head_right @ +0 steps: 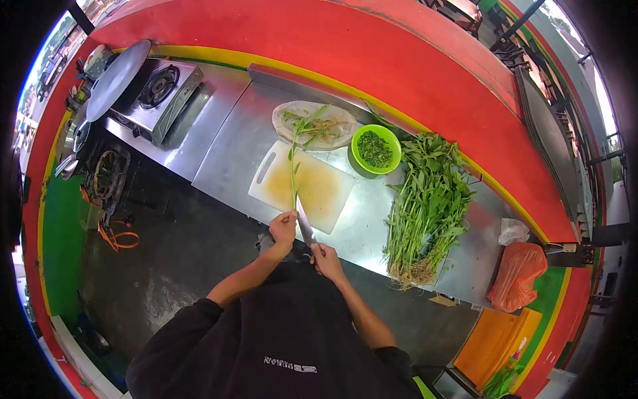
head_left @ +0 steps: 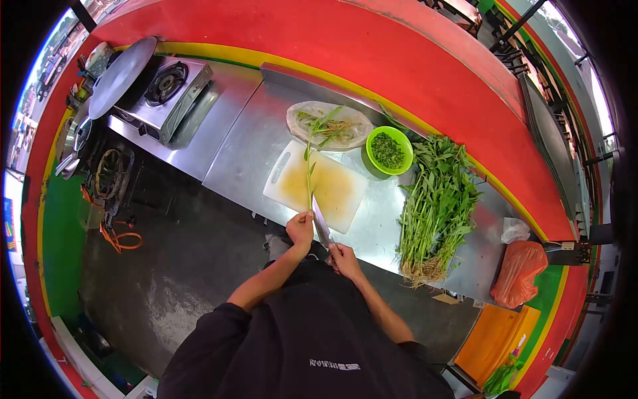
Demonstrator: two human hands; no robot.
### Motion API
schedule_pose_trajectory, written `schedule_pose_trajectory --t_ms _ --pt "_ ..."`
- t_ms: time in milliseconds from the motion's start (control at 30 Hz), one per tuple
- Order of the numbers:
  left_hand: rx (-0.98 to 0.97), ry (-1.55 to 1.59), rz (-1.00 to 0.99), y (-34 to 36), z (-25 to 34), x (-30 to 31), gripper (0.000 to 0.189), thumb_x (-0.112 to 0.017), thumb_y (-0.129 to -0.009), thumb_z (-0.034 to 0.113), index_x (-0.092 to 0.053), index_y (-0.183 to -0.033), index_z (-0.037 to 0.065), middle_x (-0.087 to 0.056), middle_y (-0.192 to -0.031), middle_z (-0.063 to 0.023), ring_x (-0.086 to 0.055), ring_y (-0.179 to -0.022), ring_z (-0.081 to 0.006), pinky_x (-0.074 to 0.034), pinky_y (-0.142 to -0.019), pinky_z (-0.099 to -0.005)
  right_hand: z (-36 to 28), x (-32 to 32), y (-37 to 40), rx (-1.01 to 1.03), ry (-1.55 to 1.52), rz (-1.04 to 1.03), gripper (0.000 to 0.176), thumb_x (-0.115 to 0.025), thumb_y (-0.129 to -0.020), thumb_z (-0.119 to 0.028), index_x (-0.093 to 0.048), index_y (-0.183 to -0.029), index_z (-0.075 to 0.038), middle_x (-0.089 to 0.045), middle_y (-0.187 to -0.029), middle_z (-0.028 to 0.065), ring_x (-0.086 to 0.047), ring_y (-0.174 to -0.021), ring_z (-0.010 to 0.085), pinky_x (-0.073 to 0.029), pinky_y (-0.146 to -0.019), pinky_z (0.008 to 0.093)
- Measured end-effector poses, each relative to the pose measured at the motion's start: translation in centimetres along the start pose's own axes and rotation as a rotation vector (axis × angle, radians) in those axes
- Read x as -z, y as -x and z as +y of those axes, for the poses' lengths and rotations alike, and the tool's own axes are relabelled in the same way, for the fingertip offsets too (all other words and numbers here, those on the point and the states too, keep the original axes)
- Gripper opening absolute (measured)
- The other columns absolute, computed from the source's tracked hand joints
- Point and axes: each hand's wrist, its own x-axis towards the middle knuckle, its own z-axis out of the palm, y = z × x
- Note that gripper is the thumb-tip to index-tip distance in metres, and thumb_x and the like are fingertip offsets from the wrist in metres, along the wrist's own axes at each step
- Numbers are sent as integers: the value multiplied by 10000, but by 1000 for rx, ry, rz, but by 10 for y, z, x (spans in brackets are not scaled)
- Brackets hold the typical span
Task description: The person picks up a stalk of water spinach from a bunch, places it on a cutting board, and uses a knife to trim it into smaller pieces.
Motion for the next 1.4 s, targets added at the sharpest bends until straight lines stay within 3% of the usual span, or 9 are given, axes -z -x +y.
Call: schedule_pose_trajectory --t_ms 267,433,767,867,933,1000,1167,1233,1400 --pt "-87 63 -24 -1 -19 0 186 -730 -887 128 -743 -973 -37 -744 -799 -105 -693 -707 -134 -547 -678 -272 6 0 -7 58 217 77 369 -501 -1045 -340 -582 -850 -38 -570 -611 36 -489 -446 109 -383 -418 291" --pt "-32 88 -37 0 -15 -2 197 -711 -909 130 -733 -1000 -43 -736 -812 -89 -678 -716 -123 -542 -678 -273 13 1 -12 183 509 155 366 -501 -1037 -315 -636 -919 3 -622 -617 111 -629 -573 208 -474 -567 381" --pt "110 328 -179 4 6 10 233 -675 -954 159 -699 -1075 -38 -702 -888 -31 -600 -764 -91 -482 -696 -249 12 2 -14 224 664 236 373 -529 -1023 -318 -629 -927 28 -659 -755 255 -653 -716 443 -477 -628 481" --pt "84 315 -182 -1 -6 12 225 -665 -963 160 -692 -1073 -35 -677 -861 -10 -590 -761 -83 -472 -698 -243 14 5 -13 215 679 238 376 -529 -1022 -327 -637 -923 19 -655 -732 237 -651 -672 400 -478 -631 461" --pt "-167 209 -96 -3 1 15 192 -669 -959 147 -705 -1017 -34 -686 -820 -17 -579 -707 -65 -458 -642 -235 18 9 -16 243 602 207 380 -535 -1019 -342 -651 -934 10 -637 -694 215 -622 -620 344 -474 -627 436" --pt "-210 150 -90 -4 9 26 192 -673 -957 151 -702 -1007 -33 -692 -786 -48 -595 -690 -80 -476 -640 -259 14 13 -16 300 583 202 387 -527 -1021 -362 -669 -942 -11 -621 -653 161 -592 -591 262 -468 -611 397" --pt "-523 -283 -166 -5 19 53 199 -664 -939 177 -708 -1007 -4 -681 -843 -170 -655 -680 -269 -508 -650 -376 -8 21 -3 96 333 97 404 -471 -1050 -389 -650 -976 -35 -559 -591 39 -513 -484 120 -404 -463 302" --pt "-519 -301 -193 -4 19 56 193 -657 -937 175 -711 -1005 3 -673 -854 -176 -649 -683 -296 -508 -654 -395 -11 21 -5 27 158 81 370 -456 -1061 -373 -598 -1052 -30 -517 -592 9 -406 -403 65 -325 -367 235" --pt "-458 -317 -223 5 19 60 179 -645 -935 165 -717 -999 14 -666 -861 -178 -646 -681 -313 -510 -657 -413 -29 21 -5 -34 37 36 373 -465 -1060 -369 -598 -1079 -22 -517 -631 26 -393 -411 62 -326 -363 234"
